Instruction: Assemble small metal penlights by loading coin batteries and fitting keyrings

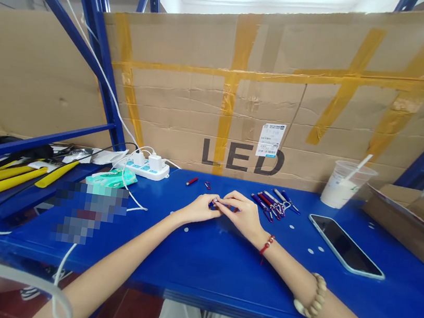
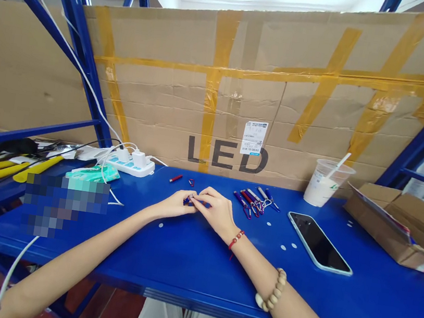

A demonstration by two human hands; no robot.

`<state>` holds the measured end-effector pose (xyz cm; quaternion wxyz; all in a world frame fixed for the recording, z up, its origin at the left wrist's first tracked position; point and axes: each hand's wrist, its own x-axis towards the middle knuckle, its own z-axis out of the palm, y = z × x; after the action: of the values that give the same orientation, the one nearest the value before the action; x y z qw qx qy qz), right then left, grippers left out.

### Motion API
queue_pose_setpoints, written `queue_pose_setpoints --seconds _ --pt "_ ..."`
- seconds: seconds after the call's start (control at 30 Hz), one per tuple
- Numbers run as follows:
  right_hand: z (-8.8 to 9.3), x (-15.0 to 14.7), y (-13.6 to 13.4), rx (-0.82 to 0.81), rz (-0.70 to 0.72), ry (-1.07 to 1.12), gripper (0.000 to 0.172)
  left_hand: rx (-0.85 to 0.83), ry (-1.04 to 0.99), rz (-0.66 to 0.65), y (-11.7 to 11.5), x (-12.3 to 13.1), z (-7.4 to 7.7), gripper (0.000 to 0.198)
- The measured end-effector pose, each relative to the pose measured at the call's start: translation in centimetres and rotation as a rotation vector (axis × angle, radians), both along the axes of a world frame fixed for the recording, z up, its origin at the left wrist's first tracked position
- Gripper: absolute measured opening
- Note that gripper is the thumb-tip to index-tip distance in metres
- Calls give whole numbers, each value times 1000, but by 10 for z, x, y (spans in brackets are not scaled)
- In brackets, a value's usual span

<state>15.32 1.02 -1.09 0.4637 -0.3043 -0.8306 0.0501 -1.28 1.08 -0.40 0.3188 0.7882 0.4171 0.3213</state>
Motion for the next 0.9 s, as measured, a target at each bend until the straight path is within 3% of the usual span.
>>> queue_pose_setpoints --seconds 0.17,0.3,0.4,0.5,0.67,0.9 --pt "3 0 0 -33 -31 45 22 0 0 39 1 -2 6 10" --pt "8 3 2 -65 -125 34 23 92 -84 284 13 -18 17 18" --pt "7 5 6 -72 -185 -23 21 140 -6 448 23 -34 20 18" --pt "2 5 9 -120 -188 -136 20 111 89 441 26 -45 18 22" --pt "-3 -1 10 -160 -56 -291 27 15 171 289 20 -46 18 26" --pt "-2 -5 6 -139 -12 -316 29 -112 130 221 19 -38 12 31"
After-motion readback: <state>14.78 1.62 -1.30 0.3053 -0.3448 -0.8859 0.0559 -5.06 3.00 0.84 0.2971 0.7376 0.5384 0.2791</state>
